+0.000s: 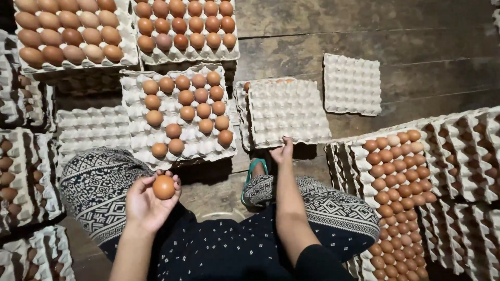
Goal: Sorting and placing eggs into cardboard egg trays on a wooden floor.
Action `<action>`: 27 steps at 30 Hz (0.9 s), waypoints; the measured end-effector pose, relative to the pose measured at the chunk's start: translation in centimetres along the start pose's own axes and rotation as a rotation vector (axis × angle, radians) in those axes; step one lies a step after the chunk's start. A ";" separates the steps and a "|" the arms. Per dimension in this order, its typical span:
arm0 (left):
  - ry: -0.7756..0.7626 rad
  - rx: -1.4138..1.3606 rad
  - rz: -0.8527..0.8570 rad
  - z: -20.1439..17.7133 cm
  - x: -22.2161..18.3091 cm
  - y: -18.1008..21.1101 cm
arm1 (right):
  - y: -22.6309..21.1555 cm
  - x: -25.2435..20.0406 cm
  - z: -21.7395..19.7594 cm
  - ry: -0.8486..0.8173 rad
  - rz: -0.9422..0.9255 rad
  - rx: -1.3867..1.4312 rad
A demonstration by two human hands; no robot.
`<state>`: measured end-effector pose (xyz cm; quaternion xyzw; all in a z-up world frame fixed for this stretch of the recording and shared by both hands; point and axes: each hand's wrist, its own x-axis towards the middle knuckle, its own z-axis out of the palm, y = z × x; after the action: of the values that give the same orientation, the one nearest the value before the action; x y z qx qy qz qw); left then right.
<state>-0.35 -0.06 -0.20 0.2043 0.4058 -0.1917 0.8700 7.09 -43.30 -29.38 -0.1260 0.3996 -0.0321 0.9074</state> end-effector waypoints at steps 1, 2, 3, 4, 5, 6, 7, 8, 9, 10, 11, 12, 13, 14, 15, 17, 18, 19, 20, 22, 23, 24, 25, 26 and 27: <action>-0.061 -0.014 0.027 0.0 0.0 -0.1 | 0.0 0.0 0.4 0.025 -0.003 -0.121; -0.121 -0.027 0.055 0.0 -0.1 -0.2 | -0.1 -0.1 0.7 0.050 -0.006 -0.242; -0.120 -0.022 0.056 0.4 -0.1 -0.1 | -0.1 0.5 0.8 0.050 -0.004 -0.236; -0.126 -0.014 0.063 0.8 -0.1 -0.1 | -0.2 1.0 0.8 0.109 0.003 -0.238; -0.131 -0.006 0.067 1.1 -0.1 -0.2 | -0.4 1.4 0.7 0.172 0.009 -0.241; -0.128 -0.001 0.065 1.3 0.0 -0.3 | -0.2 2.3 -0.1 0.175 0.009 -0.236; -0.126 -0.013 0.059 1.5 0.3 -0.5 | -0.2 3.1 -1.0 0.163 0.018 -0.201; -0.123 -0.024 0.053 1.7 0.5 -0.7 | -0.2 3.9 -1.8 0.150 0.026 -0.167; -0.127 -0.024 0.051 1.8 0.6 -0.9 | -0.1 3.6 -1.8 0.149 0.022 -0.167; -0.129 -0.013 0.043 1.9 0.6 -1.1 | 0.2 3.3 -1.8 0.133 0.025 -0.188; -0.129 -0.004 0.038 2.0 0.7 -1.3 | 0.4 2.9 -1.9 0.117 0.030 -0.211; -0.132 -0.005 0.037 1.9 0.9 -1.4 | 0.4 2.7 -1.5 0.116 0.028 -0.212; -0.123 -0.008 0.029 1.8 1.0 -1.4 | 0.5 2.5 -1.3 0.138 0.035 -0.265; -0.115 -0.010 0.021 1.6 1.1 -1.5 | 0.7 2.2 -1.2 0.159 0.041 -0.319; -0.111 -0.010 0.023 1.4 1.2 -1.5 | 0.7 2.3 -0.9 0.160 0.044 -0.318; -0.069 -0.012 0.039 1.1 1.3 -1.4 | 0.7 2.5 -0.5 0.172 0.029 -0.372; -0.067 -0.011 0.039 1.1 1.2 -1.4 | 0.6 3.4 -1.2 0.174 0.031 -0.371; -0.059 -0.013 0.049 1.1 1.2 -1.4 | 0.4 4.2 -1.8 0.196 0.037 -0.445; -0.051 -0.016 0.058 1.1 1.1 -1.4 | 0.2 5.1 -2.5 0.217 0.042 -0.519; -0.034 -0.005 0.060 1.6 1.0 -1.5 | 0.8 6.6 -3.8 0.224 0.012 -0.508; -0.017 0.000 0.065 1.8 0.8 -1.7 | 1.0 7.3 -4.5 0.228 -0.016 -0.503; -0.017 0.000 0.063 1.8 1.0 -1.8 | 1.4 6.4 -3.6 0.230 -0.017 -0.503; -0.032 -0.015 0.052 1.7 1.1 -1.9 | 1.8 5.4 -2.8 0.264 -0.020 -0.546; -0.048 -0.031 0.040 1.6 1.2 -2.0 | 2.2 4.5 -2.0 0.299 -0.022 -0.589; -0.047 -0.032 0.038 1.5 1.3 -2.1 | 2.3 4.2 -2.3 0.301 -0.023 -0.590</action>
<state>0.31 -2.84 -0.70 0.1937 0.3842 -0.1734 0.8859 8.17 -42.20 -34.52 -0.3819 0.5198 0.0567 0.7621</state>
